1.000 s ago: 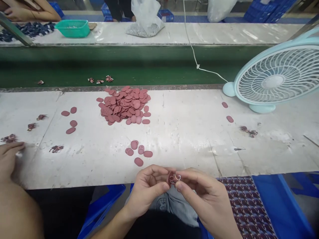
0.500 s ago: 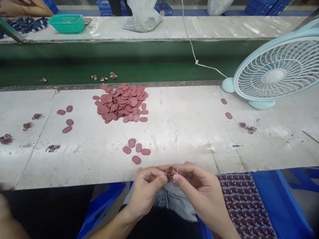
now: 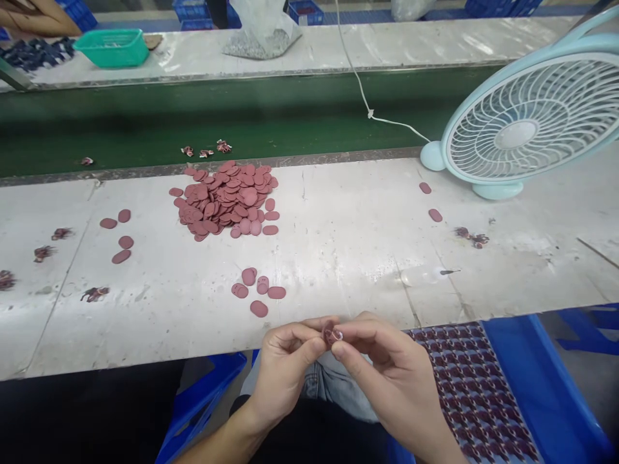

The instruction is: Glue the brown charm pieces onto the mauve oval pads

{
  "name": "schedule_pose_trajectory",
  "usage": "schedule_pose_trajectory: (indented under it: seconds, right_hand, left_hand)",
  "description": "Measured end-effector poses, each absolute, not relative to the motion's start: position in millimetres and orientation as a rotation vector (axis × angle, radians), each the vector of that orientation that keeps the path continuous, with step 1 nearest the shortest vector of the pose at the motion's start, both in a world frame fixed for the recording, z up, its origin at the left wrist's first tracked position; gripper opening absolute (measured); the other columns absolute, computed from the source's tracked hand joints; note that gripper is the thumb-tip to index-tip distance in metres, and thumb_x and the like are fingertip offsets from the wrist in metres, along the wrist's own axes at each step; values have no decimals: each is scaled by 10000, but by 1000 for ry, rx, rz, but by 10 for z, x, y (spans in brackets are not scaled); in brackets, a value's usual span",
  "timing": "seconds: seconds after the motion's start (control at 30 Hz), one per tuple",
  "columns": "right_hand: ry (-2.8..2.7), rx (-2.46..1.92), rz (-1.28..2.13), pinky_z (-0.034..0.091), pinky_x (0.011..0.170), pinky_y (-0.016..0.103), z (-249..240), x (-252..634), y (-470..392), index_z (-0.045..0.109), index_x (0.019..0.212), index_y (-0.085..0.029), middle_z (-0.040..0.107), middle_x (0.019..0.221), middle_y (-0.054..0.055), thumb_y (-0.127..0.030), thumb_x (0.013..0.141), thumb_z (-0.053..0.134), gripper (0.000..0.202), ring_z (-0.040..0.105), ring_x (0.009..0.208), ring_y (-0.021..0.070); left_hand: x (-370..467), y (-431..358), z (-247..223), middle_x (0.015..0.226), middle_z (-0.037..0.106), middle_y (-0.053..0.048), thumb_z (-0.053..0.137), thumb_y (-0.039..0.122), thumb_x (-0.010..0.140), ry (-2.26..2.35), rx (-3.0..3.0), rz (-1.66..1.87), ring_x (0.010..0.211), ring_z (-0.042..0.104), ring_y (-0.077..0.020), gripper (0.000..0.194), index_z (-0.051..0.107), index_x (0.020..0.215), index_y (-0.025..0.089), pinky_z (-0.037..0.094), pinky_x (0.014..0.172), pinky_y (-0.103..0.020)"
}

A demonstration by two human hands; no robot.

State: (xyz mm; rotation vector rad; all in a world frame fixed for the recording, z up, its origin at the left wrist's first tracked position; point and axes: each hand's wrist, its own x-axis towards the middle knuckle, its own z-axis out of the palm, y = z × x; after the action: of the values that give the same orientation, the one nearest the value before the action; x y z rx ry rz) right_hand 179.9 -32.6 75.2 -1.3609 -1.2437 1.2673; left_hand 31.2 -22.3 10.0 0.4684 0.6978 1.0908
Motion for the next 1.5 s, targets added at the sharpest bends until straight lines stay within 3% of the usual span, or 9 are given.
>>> schedule_pose_trajectory:
  seconds: [0.17, 0.63, 0.87, 1.1, 1.3, 1.5]
  right_hand:
    - [-1064, -1351, 1416, 595, 754, 236, 777, 1823, -314, 743, 1001, -281, 735, 948, 9, -233, 915, 700, 107, 692, 832, 126]
    - [-976, -1280, 1364, 601, 786, 244, 700, 1736, -326, 743, 996, -253, 715, 878, 5, -212, 903, 712, 106, 681, 802, 115]
    - [-943, -1317, 1337, 624, 827, 273, 671, 1766, -356, 752, 1029, -270, 763, 1022, 34, -226, 904, 711, 139, 728, 908, 159]
    - [-910, -1348, 1292, 632, 852, 294, 605, 1814, -443, 753, 1040, -265, 758, 1017, 30, -213, 889, 727, 162, 731, 944, 177]
    - [-958, -1339, 1250, 630, 842, 321, 642, 1813, -476, 750, 1036, -264, 739, 988, 36, -210, 907, 701, 148, 722, 949, 191]
    - [-961, -1336, 1224, 624, 821, 322, 639, 1825, -488, 749, 1030, -266, 737, 969, 38, -215, 905, 700, 144, 723, 928, 194]
  left_hand:
    - [346, -243, 124, 1006, 800, -54, 750, 195, 851, 671, 463, 1099, 1072, 710, -248, 93, 783, 765, 212, 532, 1011, -416]
    - [364, -241, 133, 1022, 790, -63, 734, 194, 868, 700, 479, 1157, 1060, 714, -239, 92, 770, 784, 205, 550, 964, -387]
    - [364, -260, 82, 1148, 777, -65, 749, 198, 857, 759, 516, 1166, 1159, 684, -230, 52, 786, 831, 223, 550, 978, -330]
    - [409, -292, 82, 1141, 783, -80, 732, 195, 871, 776, 544, 1126, 1143, 702, -254, 74, 799, 874, 224, 612, 887, -323]
    - [414, -320, 91, 1132, 788, -81, 718, 187, 882, 795, 629, 1140, 1156, 700, -256, 86, 796, 869, 221, 573, 1001, -372]
    - [421, -336, 109, 1166, 777, -78, 713, 155, 879, 798, 667, 1164, 1147, 706, -253, 108, 795, 889, 225, 579, 996, -371]
